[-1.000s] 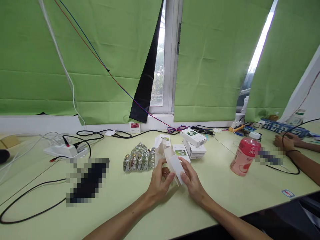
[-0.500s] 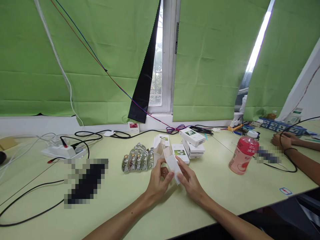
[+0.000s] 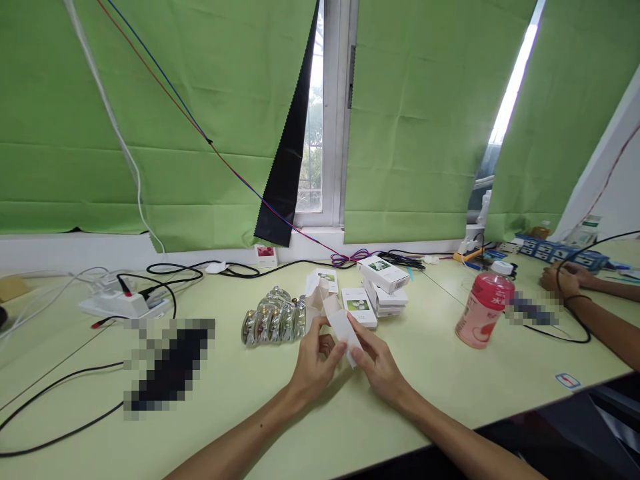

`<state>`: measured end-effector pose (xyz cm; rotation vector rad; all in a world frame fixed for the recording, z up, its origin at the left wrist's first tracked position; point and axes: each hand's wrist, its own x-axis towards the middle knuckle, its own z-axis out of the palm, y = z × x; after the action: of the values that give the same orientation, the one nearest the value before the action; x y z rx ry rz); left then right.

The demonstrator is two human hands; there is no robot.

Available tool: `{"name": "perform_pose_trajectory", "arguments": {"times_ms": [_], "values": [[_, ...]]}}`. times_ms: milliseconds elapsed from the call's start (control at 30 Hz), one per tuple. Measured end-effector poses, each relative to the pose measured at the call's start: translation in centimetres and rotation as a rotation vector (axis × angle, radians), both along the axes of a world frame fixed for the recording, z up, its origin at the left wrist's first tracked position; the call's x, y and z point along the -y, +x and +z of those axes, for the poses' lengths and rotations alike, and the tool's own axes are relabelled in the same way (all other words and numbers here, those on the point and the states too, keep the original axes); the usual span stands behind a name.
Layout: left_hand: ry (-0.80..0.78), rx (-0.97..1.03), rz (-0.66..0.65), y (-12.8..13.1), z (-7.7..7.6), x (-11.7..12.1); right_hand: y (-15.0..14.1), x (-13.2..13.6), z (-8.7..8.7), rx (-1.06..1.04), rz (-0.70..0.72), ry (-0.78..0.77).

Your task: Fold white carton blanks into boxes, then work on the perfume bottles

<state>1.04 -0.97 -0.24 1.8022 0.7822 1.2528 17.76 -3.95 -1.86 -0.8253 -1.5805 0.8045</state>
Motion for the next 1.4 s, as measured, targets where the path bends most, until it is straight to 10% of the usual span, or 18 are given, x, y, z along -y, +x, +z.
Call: {"name": "perform_pose_trajectory", "arguments": {"times_ms": [1400], "values": [[0.095, 0.032, -0.090, 0.1, 0.9, 0.2, 0.0, -0.4, 0.8, -0.366, 0.011, -0.195]]}}
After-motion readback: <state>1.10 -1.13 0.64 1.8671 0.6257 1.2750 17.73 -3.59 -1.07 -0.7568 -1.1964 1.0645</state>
